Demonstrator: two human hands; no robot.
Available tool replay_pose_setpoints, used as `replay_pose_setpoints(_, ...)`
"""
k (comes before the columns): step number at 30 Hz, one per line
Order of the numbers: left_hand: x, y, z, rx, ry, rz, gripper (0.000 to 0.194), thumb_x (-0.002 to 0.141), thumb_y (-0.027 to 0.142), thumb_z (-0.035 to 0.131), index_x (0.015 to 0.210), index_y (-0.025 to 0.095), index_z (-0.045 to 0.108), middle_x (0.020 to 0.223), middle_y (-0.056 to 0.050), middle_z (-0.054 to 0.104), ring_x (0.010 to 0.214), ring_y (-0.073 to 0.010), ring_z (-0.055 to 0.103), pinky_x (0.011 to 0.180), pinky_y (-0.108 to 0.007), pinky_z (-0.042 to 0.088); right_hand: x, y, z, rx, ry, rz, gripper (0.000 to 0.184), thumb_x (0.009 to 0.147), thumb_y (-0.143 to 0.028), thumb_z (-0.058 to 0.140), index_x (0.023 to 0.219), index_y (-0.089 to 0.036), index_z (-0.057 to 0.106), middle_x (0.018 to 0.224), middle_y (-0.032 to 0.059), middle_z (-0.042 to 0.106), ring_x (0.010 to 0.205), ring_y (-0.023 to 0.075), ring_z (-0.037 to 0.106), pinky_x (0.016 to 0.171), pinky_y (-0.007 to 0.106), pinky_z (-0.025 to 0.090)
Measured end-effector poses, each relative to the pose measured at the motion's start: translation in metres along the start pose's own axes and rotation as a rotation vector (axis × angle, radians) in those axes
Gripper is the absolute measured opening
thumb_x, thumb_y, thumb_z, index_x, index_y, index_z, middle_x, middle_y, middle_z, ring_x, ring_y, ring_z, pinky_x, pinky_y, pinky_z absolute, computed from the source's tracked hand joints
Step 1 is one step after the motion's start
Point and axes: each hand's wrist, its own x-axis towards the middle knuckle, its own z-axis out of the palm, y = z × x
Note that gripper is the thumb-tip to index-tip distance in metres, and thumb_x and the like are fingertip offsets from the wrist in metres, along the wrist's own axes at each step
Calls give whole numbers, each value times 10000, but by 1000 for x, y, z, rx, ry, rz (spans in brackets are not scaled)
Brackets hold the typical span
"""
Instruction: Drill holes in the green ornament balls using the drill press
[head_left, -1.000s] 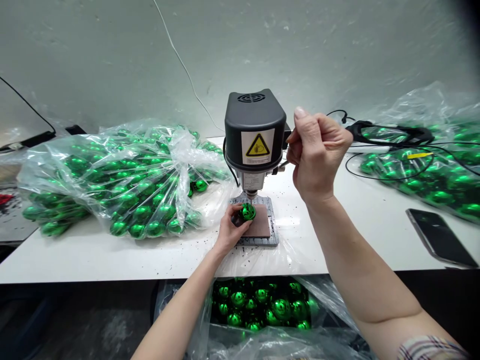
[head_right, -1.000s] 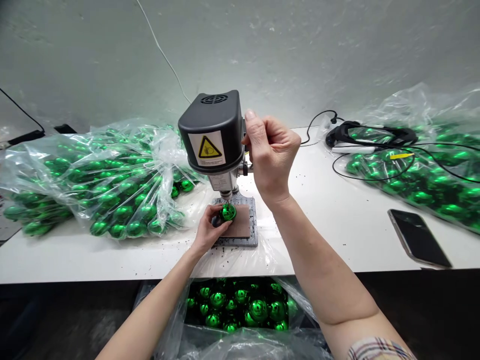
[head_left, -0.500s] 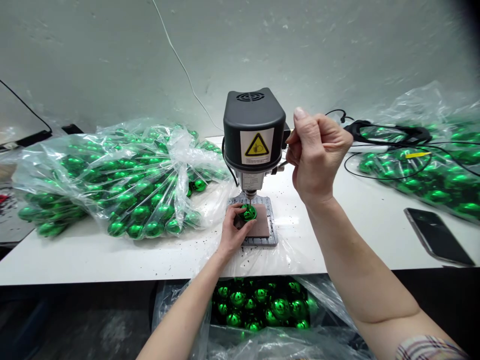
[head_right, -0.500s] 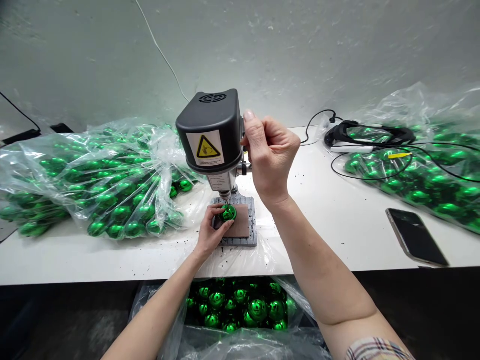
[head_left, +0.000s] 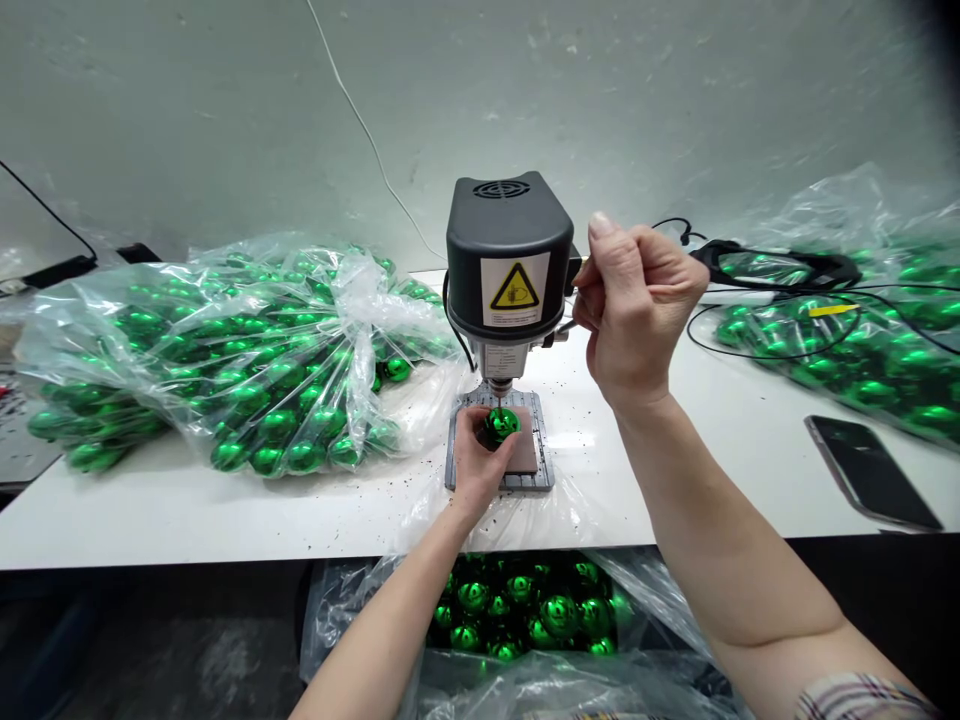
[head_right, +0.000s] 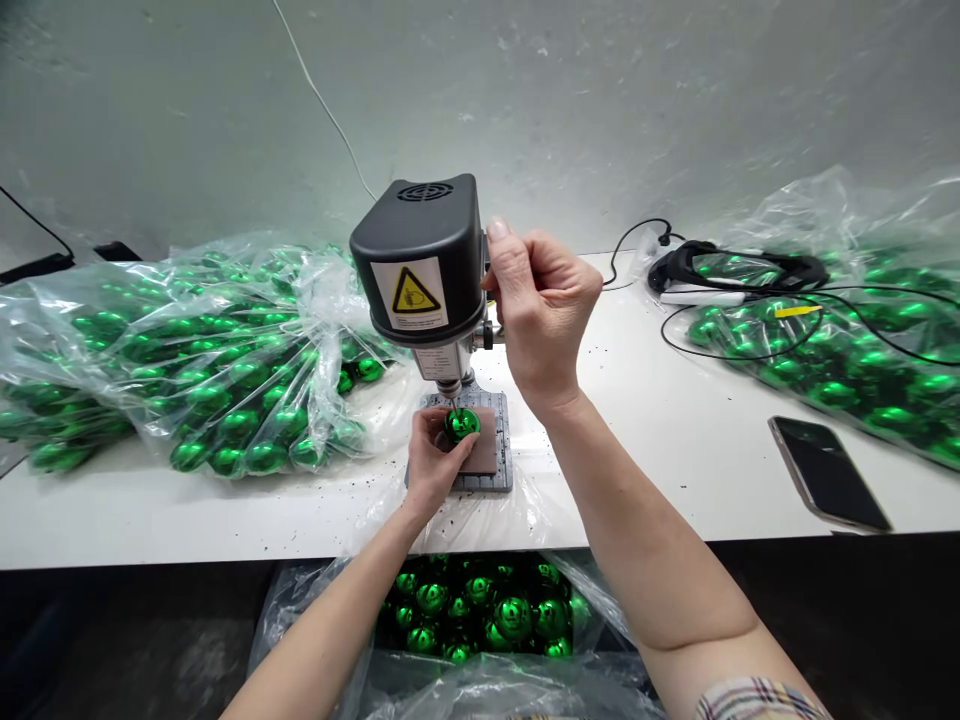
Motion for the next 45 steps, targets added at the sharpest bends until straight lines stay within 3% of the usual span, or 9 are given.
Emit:
replay_pose_setpoints(5,4,-1,-5,-75,32,-109,573,666,281,885,1077,219,490,1079,-53,642,1023,-207,657,946,-392,536,0,2,0,26,16,-15,438,866,-435,676,530,-218,498,471,-57,392,414,55,300,425,274,242)
replay_pose_setpoints(14,-3,-5,-4,-93,-36,-72,555,665,269,888,1026,226,469,1143,-75,653,1082,-232,670,991,-426,527,1,4,0,-58,4,-34,498,861,-573,635,542,-231,467,474,-51,360,416,68,288,419,290,254)
replay_pose_setpoints(27,-5,-2,2,-29,48,-76,524,645,283,895,990,238,503,1133,-72,658,1123,-263,639,938,-409,532,2,3,0,-66,-10,-30,534,844,-632,619,534,-227,458,484,-40,374,433,71,296,418,286,255)
replay_pose_setpoints(38,-2,-5,-5,-78,8,-152,530,646,309,898,990,236,501,1119,-73,654,1067,-254,654,924,-422,549,1,-1,1,23,2,-20,445,872,-435,668,534,-212,486,489,-57,388,427,48,302,432,257,263)
replay_pose_setpoints(45,3,-4,-2,64,-11,-68,488,674,310,881,993,226,521,1084,-57,642,949,-216,649,867,-376,538,2,1,1,-20,12,-18,430,904,-393,629,544,-211,480,487,-53,362,429,54,323,444,259,286)
